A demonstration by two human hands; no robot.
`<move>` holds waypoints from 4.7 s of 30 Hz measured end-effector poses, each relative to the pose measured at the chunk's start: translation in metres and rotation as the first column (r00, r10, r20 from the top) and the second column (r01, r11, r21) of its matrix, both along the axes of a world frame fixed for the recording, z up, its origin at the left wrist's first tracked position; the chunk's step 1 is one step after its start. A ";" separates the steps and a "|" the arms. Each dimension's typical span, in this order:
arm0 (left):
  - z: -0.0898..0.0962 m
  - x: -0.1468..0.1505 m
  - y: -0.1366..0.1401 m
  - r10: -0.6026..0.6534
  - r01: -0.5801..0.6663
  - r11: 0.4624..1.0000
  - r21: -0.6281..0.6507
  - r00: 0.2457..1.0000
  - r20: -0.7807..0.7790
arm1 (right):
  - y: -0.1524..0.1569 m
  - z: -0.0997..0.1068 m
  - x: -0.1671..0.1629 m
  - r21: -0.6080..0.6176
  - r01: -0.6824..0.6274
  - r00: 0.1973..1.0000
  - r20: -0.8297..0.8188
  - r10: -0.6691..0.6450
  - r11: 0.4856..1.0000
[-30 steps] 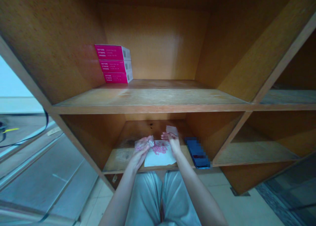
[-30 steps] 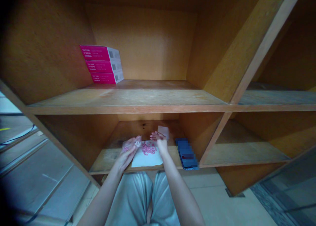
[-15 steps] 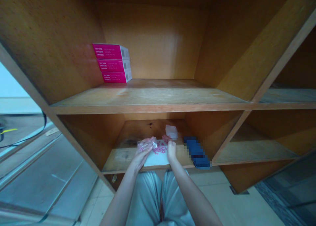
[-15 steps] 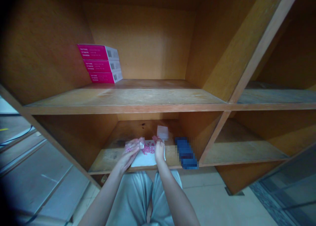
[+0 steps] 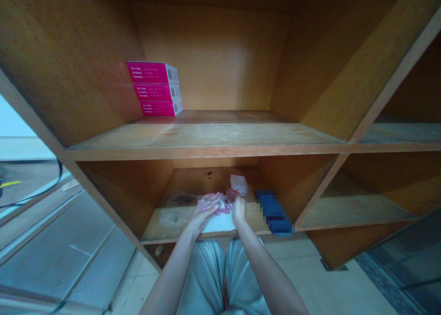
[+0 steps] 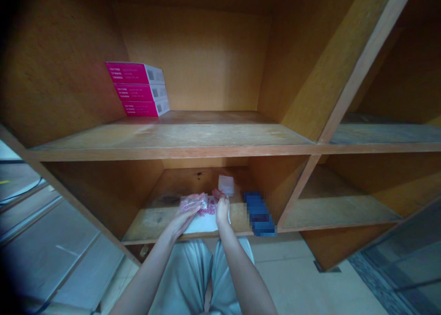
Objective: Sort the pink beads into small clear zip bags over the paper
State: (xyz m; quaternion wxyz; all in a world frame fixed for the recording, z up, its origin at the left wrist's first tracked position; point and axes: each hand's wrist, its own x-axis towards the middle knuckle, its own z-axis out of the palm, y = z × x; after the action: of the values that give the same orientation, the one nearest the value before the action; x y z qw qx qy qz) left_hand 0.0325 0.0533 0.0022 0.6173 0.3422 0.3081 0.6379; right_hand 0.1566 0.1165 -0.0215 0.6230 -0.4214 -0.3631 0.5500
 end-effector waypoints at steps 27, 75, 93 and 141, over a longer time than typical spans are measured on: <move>-0.001 0.023 0.023 -0.008 -0.002 0.999 -0.040 0.966 -0.259 | 0.000 -0.010 -0.002 0.044 -0.101 0.983 0.159 0.092 0.994; -0.006 -0.011 -0.006 0.154 -0.135 0.983 -0.125 0.976 0.155 | -0.007 -0.004 0.005 0.101 0.021 0.983 0.178 -0.039 0.995; -0.006 -0.012 -0.010 0.162 -0.149 0.983 -0.112 0.980 0.117 | -0.012 0.003 0.004 0.158 0.045 0.994 0.090 -0.059 0.986; 0.001 -0.013 -0.015 0.029 -0.016 0.987 -0.162 0.996 0.080 | -0.035 0.007 0.002 0.361 -0.052 0.945 0.320 -0.072 0.931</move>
State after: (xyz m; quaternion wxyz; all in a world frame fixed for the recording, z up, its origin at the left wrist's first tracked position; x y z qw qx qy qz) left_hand 0.0192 0.0380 0.0029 0.6478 0.2611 0.3367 0.6315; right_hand 0.1584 0.0814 -0.0143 0.6239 -0.3861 -0.5550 0.3920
